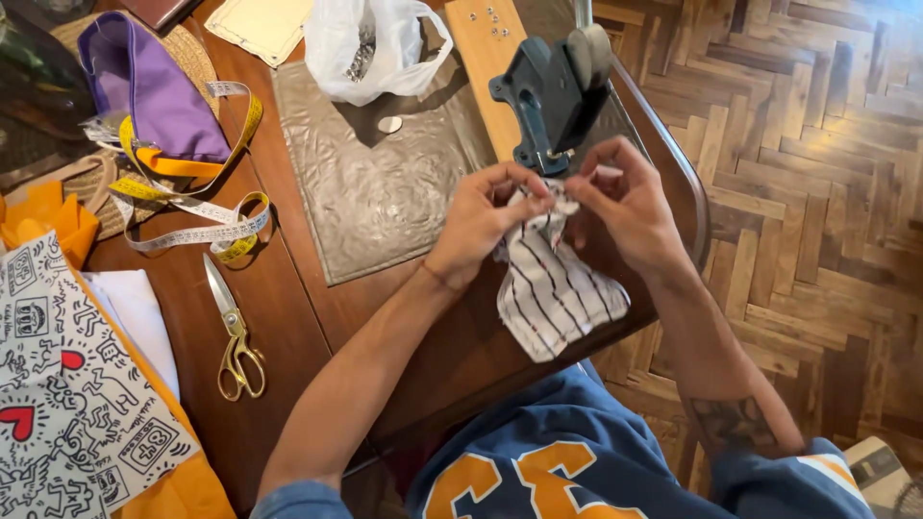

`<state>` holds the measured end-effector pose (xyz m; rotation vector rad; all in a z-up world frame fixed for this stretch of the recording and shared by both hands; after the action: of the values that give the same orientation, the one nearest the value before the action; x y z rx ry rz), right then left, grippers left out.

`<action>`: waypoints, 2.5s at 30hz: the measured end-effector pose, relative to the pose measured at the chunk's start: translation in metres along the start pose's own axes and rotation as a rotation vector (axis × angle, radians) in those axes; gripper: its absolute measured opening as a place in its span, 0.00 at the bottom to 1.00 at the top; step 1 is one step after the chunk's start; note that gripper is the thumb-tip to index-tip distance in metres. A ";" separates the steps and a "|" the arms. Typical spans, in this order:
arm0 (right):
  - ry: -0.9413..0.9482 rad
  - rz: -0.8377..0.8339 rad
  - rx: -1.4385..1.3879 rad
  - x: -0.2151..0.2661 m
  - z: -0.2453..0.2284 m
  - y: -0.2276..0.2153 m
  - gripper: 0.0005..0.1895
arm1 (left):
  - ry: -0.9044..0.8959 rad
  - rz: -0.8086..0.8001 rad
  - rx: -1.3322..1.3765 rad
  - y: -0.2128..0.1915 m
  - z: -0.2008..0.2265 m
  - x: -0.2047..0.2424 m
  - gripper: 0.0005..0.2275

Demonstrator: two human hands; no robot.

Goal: Assembling a fabric component by marking it and attaching hardware using a manual hand press

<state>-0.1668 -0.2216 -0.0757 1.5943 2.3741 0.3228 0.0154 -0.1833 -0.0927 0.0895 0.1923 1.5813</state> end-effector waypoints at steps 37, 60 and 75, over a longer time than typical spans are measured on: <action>-0.057 -0.104 0.170 -0.064 -0.007 -0.018 0.12 | 0.117 0.101 -0.527 -0.021 0.019 -0.050 0.07; -0.059 -0.019 0.198 -0.053 -0.008 -0.006 0.02 | 0.233 0.177 -0.480 -0.018 0.023 -0.040 0.10; -0.267 -0.014 0.196 -0.018 -0.019 -0.004 0.08 | 0.347 0.050 -0.551 -0.005 0.036 -0.019 0.11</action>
<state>-0.1704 -0.2408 -0.0572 1.5872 2.2642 -0.1240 0.0268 -0.2001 -0.0569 -0.6150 0.0181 1.6400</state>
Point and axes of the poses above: each hand's wrist, its own x-axis away from the middle knuckle, its own y-axis out of the palm, z = x × y, the point moved 8 cm from there along -x, towards the middle knuckle, and after that the axes turned 8 degrees about -x, right-handed, at the moved point
